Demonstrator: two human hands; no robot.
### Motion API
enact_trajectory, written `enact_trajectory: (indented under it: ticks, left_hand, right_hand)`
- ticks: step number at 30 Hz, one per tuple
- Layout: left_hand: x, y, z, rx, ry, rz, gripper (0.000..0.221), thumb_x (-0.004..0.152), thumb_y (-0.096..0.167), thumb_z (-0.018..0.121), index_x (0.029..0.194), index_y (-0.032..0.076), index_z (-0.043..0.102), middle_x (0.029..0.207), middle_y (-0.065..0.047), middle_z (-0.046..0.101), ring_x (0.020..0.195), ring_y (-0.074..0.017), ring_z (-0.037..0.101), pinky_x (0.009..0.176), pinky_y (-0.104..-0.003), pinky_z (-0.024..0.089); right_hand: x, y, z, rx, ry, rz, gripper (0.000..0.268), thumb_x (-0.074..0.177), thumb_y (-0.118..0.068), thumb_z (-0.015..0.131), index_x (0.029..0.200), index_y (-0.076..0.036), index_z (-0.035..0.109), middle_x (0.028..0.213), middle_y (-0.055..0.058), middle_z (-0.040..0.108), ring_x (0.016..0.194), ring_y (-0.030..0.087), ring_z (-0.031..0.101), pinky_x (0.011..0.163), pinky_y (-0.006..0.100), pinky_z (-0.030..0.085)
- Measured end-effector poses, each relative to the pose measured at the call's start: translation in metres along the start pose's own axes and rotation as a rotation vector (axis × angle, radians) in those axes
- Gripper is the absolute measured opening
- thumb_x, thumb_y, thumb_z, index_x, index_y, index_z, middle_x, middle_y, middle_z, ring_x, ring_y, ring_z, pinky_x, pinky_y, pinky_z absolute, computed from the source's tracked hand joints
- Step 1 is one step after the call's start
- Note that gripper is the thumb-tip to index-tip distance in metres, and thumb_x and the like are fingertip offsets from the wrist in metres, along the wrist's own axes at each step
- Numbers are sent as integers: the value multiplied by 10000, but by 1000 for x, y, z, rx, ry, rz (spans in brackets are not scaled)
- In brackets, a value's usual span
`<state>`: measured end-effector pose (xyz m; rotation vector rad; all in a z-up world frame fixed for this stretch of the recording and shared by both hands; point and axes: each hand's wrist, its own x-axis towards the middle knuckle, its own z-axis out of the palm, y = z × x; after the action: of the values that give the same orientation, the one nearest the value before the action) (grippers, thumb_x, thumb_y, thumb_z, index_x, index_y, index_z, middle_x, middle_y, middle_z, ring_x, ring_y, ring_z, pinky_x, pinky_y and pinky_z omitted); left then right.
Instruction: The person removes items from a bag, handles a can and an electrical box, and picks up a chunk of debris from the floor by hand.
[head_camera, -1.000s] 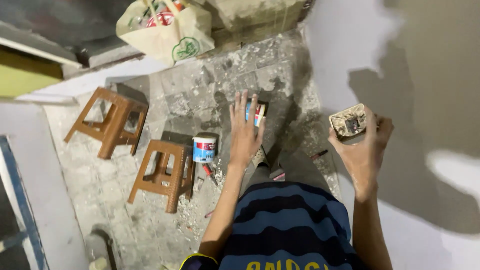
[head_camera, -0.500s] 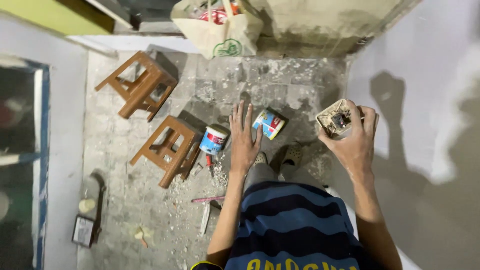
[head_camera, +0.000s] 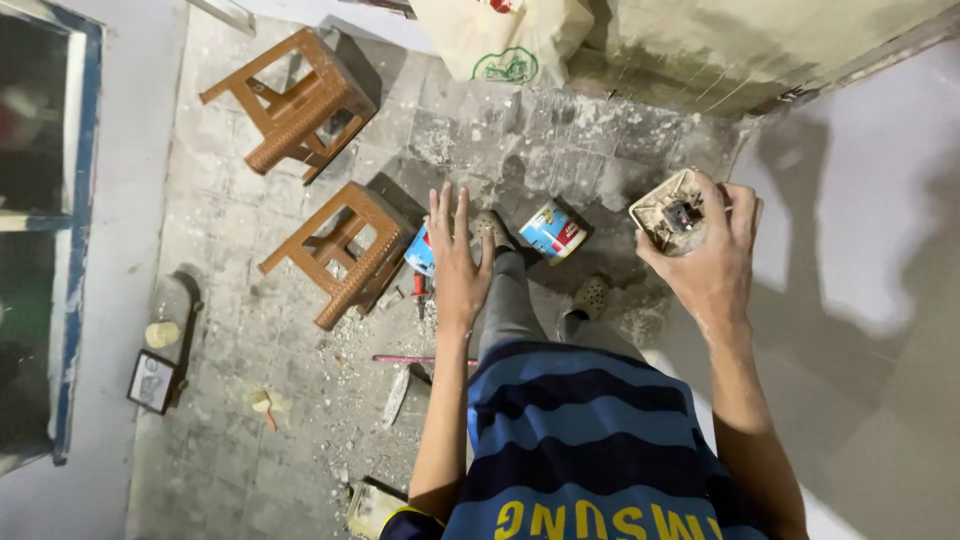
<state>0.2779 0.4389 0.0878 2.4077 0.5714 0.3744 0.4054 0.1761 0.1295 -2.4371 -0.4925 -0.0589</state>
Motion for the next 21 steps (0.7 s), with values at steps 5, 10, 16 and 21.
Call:
enact_trajectory:
  ticks: [5,10,16,21]
  left_hand:
    - [53,-41,-1,-25,-4,29,652,1036,180,630,1616,98,344,1700,-157,272,1612,-378,183,1312,-549,179]
    - [125,-86,-20,-79,8,116,652,1046,197,627,1624,103,338,1710,-152,268,1619,-380,173,1321,-557,177]
    - [194,-127,-54,-91,-70,202,642,1044,248,621,1604,91,351,1700,-153,260,1611,-378,160,1318,-563,159]
    - [239,-144,-65,-66,-140,222,626,1049,274,611,1595,96,364,1702,-152,250,1609,-376,148,1314,-560,146]
  right_hand:
    - [37,-31,33,-21,21,-5,791,768,-257,927,1450,-78,569,1252,151,469,1223,340,499,1026,493,488]
    - [83,-89,73,-73,62,-36,780,772,-250,933,1445,-68,583,1302,161,490,1249,357,510,1032,483,500]
    - [130,-153,119,-85,35,8,778,753,-208,932,1434,-66,585,1284,168,505,1225,351,525,1000,469,519]
    - [159,-186,146,13,58,48,785,746,-193,921,1436,-66,567,1294,185,492,1194,332,552,963,457,541]
